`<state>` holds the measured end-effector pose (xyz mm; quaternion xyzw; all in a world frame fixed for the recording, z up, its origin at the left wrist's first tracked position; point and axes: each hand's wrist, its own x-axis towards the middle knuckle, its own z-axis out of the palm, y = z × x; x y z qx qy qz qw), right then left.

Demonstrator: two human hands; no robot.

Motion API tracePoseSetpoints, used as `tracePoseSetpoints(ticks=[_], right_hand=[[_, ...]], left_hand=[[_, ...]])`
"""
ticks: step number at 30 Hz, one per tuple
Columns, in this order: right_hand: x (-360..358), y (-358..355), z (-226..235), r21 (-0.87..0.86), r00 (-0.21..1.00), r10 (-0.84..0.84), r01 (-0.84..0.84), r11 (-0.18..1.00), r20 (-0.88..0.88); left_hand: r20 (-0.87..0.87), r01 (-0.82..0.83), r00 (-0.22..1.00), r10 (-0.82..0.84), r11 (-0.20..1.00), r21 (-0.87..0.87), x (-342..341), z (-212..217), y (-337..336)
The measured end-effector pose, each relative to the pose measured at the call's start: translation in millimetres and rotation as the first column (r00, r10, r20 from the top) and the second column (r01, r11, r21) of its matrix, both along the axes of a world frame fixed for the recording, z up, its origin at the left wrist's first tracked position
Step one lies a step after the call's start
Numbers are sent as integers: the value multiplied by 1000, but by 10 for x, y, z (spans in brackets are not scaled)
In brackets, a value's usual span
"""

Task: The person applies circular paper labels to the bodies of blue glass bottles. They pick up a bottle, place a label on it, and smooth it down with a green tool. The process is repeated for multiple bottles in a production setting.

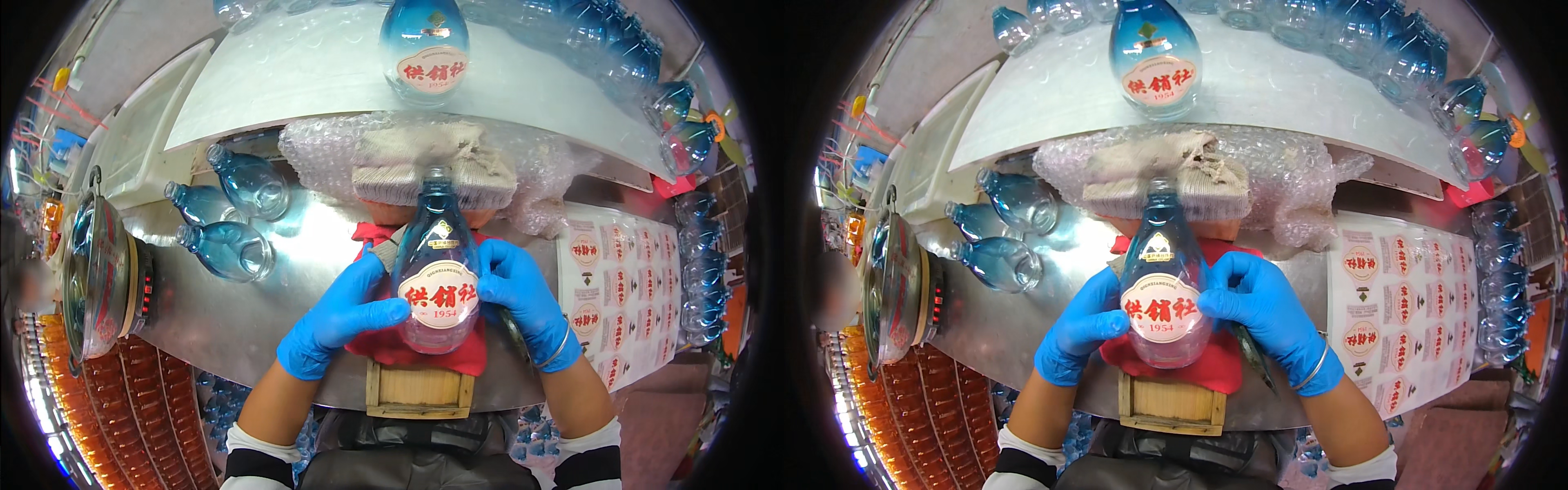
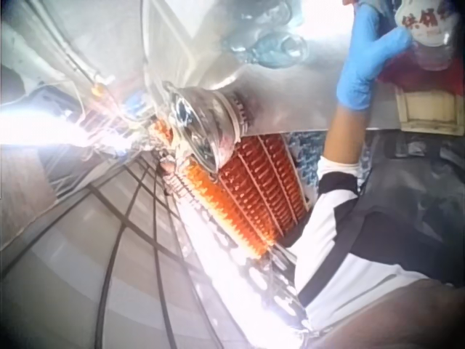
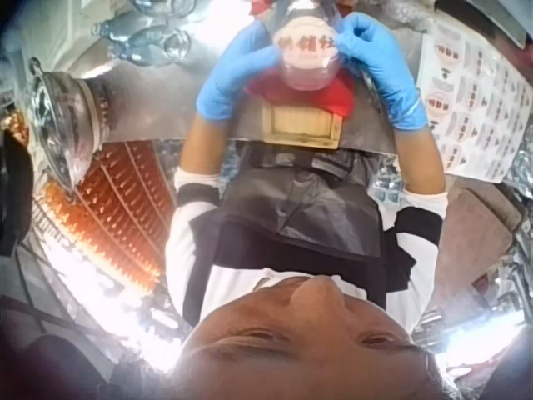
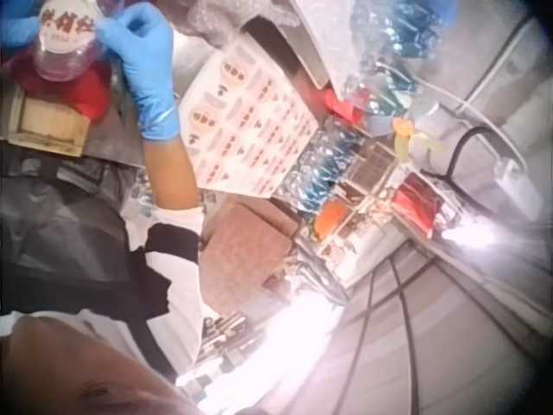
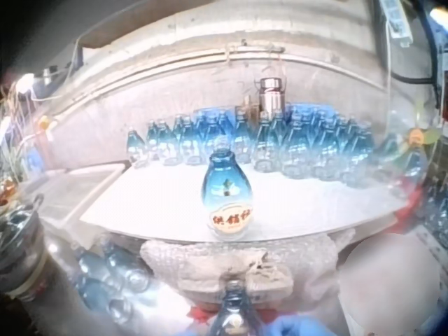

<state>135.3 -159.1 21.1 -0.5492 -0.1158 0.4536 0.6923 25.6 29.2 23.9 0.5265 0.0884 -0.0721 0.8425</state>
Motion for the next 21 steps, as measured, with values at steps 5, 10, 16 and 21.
tracePoseSetpoints(ticks=[5, 10, 16, 21], right_hand=[[41, -26, 37, 38, 993, 49, -45, 998, -106], [-86, 54, 194, -78, 999, -29, 32, 996, 38], [-58, 66, 243, -59, 997, -10, 5, 998, -79], [-58, 41, 167, -33, 996, -9, 6, 999, -92]], left_hand=[[67, 52, 996, -52, 999, 0, -46, -134, 73], [-12, 0, 1000, 1, 996, 87, -25, -178, 6], [-19, -46, 999, 46, 998, -33, -21, -31, -78], [-69, -89, 994, 88, 996, -9, -37, -4, -90]])
